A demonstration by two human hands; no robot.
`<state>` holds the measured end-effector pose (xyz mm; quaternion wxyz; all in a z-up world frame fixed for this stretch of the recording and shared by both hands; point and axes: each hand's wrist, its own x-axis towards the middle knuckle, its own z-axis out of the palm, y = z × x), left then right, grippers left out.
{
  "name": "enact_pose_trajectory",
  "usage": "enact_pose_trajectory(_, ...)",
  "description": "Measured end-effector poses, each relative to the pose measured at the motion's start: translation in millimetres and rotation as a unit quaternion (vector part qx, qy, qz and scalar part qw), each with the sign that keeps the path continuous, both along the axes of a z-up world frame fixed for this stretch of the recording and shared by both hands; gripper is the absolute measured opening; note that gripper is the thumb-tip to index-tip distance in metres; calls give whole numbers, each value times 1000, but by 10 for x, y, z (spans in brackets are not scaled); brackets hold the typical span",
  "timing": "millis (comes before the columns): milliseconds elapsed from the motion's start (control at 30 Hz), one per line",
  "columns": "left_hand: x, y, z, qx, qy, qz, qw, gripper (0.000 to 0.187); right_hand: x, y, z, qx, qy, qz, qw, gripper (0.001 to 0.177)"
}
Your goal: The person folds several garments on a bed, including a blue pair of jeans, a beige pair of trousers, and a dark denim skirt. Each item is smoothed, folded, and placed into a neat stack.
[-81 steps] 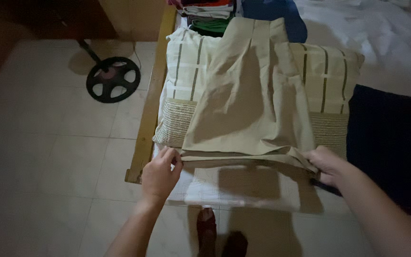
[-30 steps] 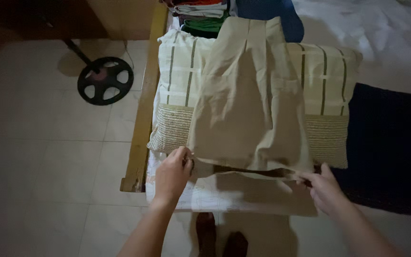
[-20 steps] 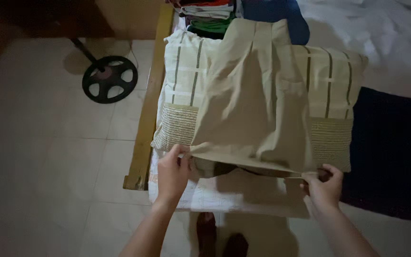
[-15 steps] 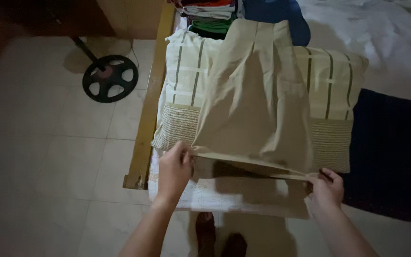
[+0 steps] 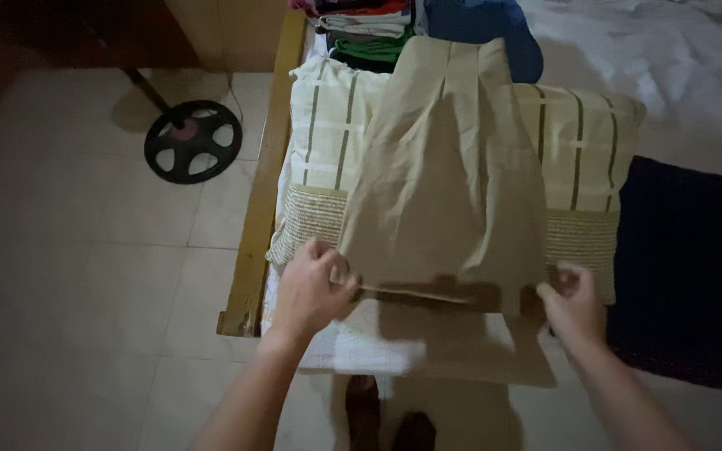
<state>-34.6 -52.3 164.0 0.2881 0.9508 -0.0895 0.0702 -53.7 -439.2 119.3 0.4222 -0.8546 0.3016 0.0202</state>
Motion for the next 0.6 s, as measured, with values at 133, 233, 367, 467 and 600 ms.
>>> enact_pose_trajectory(133, 272, -34, -9, -62, 73, 60, 994, 32, 338, -22, 63, -18, -2, 26, 1000, 62)
enact_pose_trajectory(233, 523, -60, -88, -99, 72, 56, 991, 48, 673, -140, 55, 30, -25, 65, 997, 70)
enact_pose_trajectory(367, 869, -114, -244, -129, 138, 52, 981, 69, 1021, -207, -69, 80, -40, 87, 992, 78)
enact_pose_trajectory(467, 1045, -144, -314, -141, 161, 50, 976, 74, 1146, -258, -71, 49, -26, 89, 994, 80)
enact_pose_trajectory(600, 1193, -183, -263, -174, 182, 63, 966, 69, 1193, -295, 11, 44, 44, 51, 997, 82)
